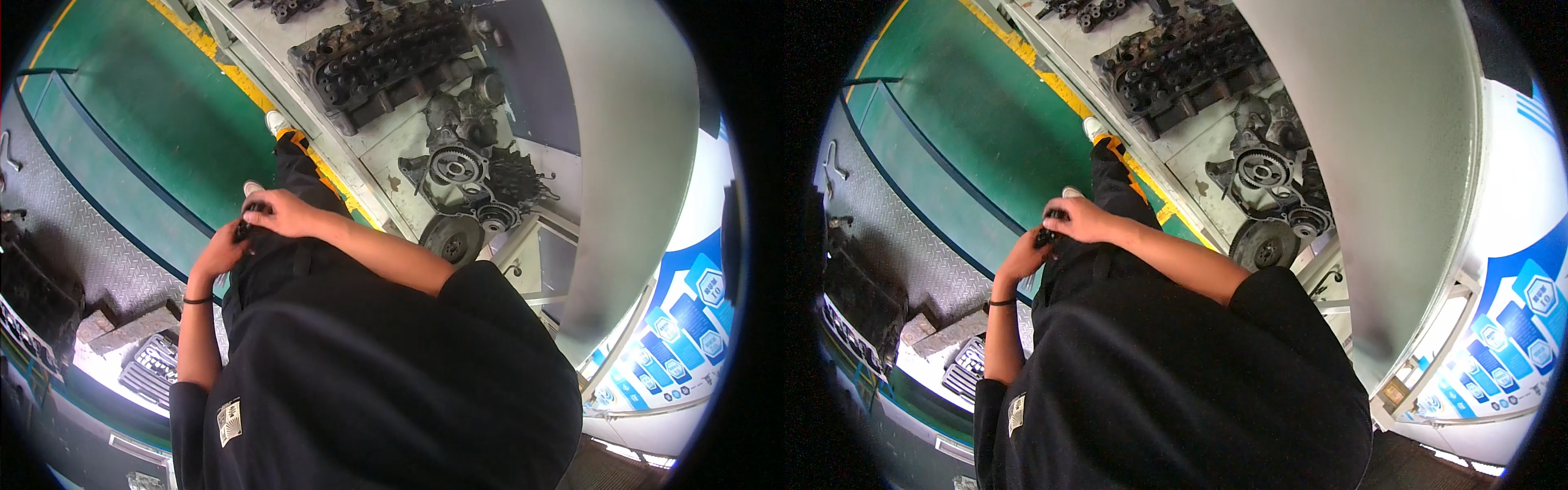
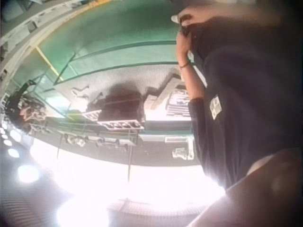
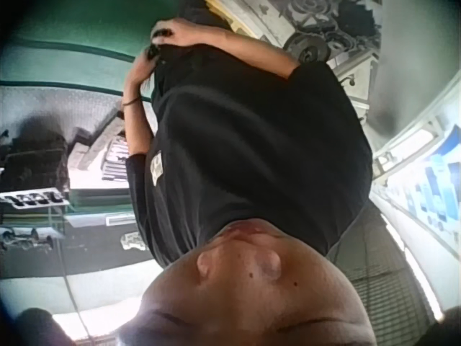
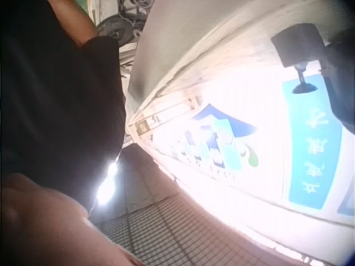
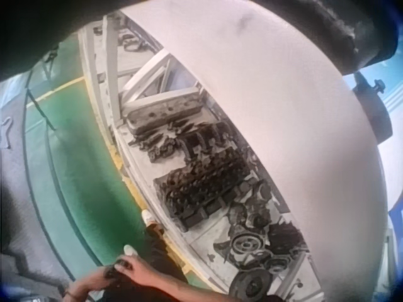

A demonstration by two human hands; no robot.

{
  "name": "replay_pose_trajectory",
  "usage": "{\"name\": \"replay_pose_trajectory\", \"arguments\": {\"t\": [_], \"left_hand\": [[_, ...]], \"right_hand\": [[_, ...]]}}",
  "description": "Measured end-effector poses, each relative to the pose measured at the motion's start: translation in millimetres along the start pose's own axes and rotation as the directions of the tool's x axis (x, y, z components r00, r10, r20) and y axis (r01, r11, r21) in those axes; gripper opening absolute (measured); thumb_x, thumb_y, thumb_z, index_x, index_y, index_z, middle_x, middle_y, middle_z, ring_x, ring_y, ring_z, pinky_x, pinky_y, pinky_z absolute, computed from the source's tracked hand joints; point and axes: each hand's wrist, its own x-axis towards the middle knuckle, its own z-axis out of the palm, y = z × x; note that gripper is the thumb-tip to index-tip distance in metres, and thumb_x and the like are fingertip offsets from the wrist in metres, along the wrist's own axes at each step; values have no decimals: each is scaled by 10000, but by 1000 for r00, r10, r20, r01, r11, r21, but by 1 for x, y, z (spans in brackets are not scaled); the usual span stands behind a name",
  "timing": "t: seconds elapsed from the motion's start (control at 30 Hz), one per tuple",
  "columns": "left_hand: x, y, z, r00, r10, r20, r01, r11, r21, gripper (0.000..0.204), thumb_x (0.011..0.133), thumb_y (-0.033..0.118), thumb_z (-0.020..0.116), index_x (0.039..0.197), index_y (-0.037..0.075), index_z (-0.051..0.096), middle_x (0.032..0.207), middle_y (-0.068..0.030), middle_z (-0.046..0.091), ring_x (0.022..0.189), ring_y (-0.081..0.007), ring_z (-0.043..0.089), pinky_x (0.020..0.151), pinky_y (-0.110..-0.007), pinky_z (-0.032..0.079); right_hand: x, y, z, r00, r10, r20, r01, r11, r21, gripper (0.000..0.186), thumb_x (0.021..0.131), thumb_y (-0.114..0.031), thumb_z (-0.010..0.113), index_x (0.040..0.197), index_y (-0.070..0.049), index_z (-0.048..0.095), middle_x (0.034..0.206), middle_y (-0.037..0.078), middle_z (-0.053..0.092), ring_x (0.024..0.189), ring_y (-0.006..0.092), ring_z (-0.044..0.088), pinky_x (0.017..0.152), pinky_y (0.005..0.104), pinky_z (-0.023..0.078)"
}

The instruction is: Selecting and inspecting engine cylinder head bolts and comparing them to an engine block assembly.

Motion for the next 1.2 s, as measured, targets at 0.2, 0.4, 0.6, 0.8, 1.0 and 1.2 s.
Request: {"name": "replay_pose_trajectory", "arguments": {"t": [0.2,0.4,0.6,0.8,1.0,1.2], "left_hand": [[5,26,10,997,0,80,-5,998,67,344,869,70,556,1184,-52,493,862,-83,635,702,-112,581,655,-287,480],[1,39,9,973,200,-113,-180,970,166,285,898,129,583,1116,-40,513,765,-40,596,611,-98,541,579,-271,454],[10,32,-4,988,44,-150,-57,995,-83,190,937,117,517,1066,-21,538,657,-24,584,529,-71,483,486,-239,386],[12,-19,-26,955,-4,-296,25,997,68,200,972,163,455,1073,9,535,638,-65,617,457,-115,528,403,-264,403],[-2,-77,-45,915,-144,-378,177,983,55,210,952,171,487,1088,23,548,619,-87,637,401,-131,519,399,-280,410],[-7,-107,-39,904,-200,-378,179,980,-91,229,961,178,467,1077,-7,538,627,-101,641,410,-131,530,385,-268,407]], "right_hand": [[2,6,-14,994,2,108,-1,1000,-10,191,831,-184,633,952,-37,633,885,188,619,861,351,591,764,405,472],[-1,16,-11,991,133,19,-134,986,97,167,823,-118,604,938,-1,632,853,176,652,796,296,643,718,348,495],[-5,33,-24,977,140,-161,-119,984,130,169,862,-128,584,917,26,626,792,122,656,744,161,619,699,304,487],[-37,30,-105,880,161,-447,-168,986,25,196,920,-171,547,910,4,636,777,71,634,706,144,568,677,298,471],[-96,13,-188,664,88,-743,-191,980,-55,262,943,-267,552,916,-18,631,701,12,568,634,98,502,583,261,419],[-111,13,-212,514,18,-858,-173,981,-83,295,955,-285,533,891,-6,604,685,10,534,604,98,473,559,263,388]]}}
